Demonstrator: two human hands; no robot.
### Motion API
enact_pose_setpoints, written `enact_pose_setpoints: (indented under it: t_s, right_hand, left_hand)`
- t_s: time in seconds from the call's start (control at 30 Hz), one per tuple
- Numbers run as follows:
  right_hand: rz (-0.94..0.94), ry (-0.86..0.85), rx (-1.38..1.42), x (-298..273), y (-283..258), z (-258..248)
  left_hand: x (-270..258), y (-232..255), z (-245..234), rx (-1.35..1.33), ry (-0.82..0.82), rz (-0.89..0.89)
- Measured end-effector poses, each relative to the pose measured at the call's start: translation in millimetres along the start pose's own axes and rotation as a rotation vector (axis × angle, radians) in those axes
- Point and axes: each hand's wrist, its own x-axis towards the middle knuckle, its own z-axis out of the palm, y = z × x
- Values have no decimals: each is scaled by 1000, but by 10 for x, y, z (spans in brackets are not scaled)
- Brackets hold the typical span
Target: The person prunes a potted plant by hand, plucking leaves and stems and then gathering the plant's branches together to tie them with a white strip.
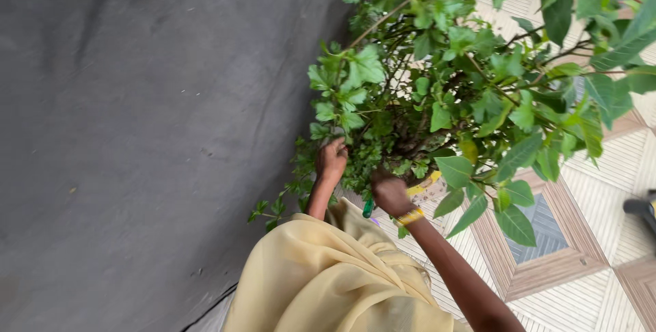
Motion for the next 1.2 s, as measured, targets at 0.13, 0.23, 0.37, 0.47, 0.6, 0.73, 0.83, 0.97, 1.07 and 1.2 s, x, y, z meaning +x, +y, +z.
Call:
enact_pose_setpoints:
  t_s: [0.13, 0.23, 0.37, 0.47, 0.6, 0.73, 0.83, 0.97, 1.07, 1.2]
  right_hand:
    - [-378, 7, -239, 693, -218, -55]
    - [-366, -421, -492, 703, 32, 29]
    - [-271, -494, -466, 492, 527, 21]
    - [-306, -250, -339, 390, 645, -80]
    - [-537, 254, -615, 164, 668, -133]
    - [-45, 124, 162, 183, 419, -34]
    - [200, 23, 292, 252, 302, -25]
    - [390, -309, 243, 467, 431, 20]
    - [288, -323, 140, 614, 528, 142]
    - [39, 84, 271, 605, 652, 172]
  left_hand:
    - [-138, -132, -59, 34, -3, -76]
    - [-248, -198, -160, 200, 12, -135]
    - [-402, -384, -162, 257, -44, -278]
    - [-459, -486, -6, 314, -114, -284]
    - [-491, -460, 202, 343, -242, -306]
    - [-660, -290, 529, 372, -406, -320]
    - [-853, -63, 877, 445, -369, -168]
    - [-1210, 109, 1080, 109, -281, -4]
    - [-1303, 152, 1042, 58, -214, 67]
    - [-1231, -35, 883, -83, -89, -118]
